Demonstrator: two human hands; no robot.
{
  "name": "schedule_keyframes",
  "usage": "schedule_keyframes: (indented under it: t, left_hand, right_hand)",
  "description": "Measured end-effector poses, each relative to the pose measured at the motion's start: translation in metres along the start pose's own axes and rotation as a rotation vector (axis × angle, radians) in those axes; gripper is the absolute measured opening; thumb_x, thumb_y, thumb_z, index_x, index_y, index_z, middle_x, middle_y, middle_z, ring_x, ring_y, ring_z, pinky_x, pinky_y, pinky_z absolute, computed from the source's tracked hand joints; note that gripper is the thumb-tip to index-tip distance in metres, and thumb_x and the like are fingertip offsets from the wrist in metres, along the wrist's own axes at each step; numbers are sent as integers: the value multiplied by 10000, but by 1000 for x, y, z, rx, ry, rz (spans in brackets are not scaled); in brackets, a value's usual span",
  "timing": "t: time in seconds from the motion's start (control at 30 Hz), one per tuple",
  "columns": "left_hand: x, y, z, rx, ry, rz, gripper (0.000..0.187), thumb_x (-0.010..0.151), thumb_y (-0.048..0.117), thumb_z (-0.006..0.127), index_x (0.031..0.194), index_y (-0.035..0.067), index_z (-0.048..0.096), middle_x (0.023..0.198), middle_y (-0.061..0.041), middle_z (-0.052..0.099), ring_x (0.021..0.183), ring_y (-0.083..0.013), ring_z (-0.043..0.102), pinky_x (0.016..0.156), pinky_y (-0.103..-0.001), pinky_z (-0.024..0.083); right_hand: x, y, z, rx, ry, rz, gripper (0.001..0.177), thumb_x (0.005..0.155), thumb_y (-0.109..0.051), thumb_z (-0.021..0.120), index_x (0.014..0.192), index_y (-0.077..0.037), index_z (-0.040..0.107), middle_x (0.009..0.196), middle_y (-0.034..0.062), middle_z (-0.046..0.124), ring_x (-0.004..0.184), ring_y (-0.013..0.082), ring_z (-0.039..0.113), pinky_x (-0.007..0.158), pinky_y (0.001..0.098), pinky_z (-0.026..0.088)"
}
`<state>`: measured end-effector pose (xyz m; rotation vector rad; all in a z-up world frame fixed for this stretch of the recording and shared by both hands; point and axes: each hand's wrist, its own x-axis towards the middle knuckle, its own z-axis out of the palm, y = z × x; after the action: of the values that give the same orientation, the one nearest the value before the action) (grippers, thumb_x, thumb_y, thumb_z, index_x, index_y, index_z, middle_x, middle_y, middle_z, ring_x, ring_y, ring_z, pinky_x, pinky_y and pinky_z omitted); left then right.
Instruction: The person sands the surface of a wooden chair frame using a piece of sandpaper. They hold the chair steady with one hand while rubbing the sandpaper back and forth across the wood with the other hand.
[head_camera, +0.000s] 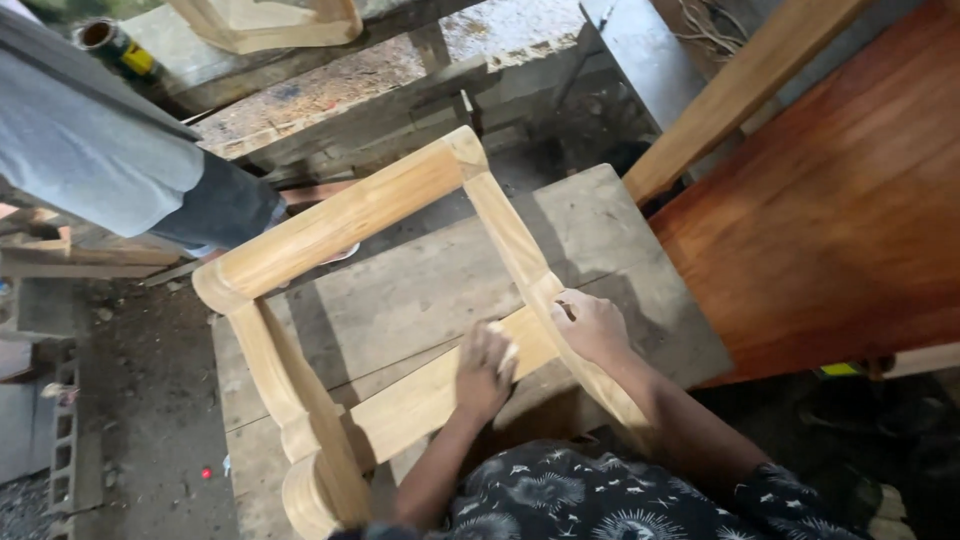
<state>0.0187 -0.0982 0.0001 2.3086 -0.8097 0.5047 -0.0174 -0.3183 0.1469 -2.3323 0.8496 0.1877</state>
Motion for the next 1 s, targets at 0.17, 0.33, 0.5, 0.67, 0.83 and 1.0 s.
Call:
schedule_keyframes:
  t: [0.17,0.33,0.5,0.67,0.83,1.0]
  left_hand:
    - [26,36,19,22,-510,67,539,1049,465,400,1451,133,537,1557,-172,440,1494,-379,307,1253,-486,251]
    - [-42,-3,-58,-79,-265,-46,341,1001,335,510,1244,219,720,1372,-85,639,1397,-315,475,1248,-409,307]
    - [-145,-53,-108,327,-59,-342,385,1011,266,440,1335,258,649,1516,-63,532,1448,-259,444,1262,-378,301]
    - [-128,-40,-89,318,-110,-322,374,1001,289,481,1282,147,683,1396,-182,609,1406,-383,481,1225,-474,334]
    - [-32,-13,-10,-20,-163,-15,353,1012,287,528,1259,102,700,1427,-190,584,1400,-422,448,1196,-503,337]
    - [25,11,58,-139,-205,247,410,1039,296,444,1306,58,644,1490,-193,532,1425,-432,420,1222,-543,296]
  right_hand:
    - [0,3,0,79,-14,-32,314,909,-420,588,1132,-281,760,1213,-7,742,1134,316,679,992,481,528]
    - [1,8,1,118,-32,-42,311,921,-415,592,1148,-282,758,1241,-17,730,1162,320,661,1024,476,518]
    - [0,2,1,143,-17,-44,315,908,-397,613,1130,-244,776,1196,12,746,1145,318,670,1008,463,526]
    - [4,5,4,69,29,-14,252,892,-424,635,1063,-309,781,1104,-4,768,1093,287,693,990,462,542]
    - [6,6,8,75,20,-10,297,910,-411,608,1090,-252,783,1127,22,769,1086,317,700,966,455,552]
    - [3,7,4,73,19,-25,311,923,-449,592,1107,-277,773,1176,-18,749,1110,283,689,985,466,543]
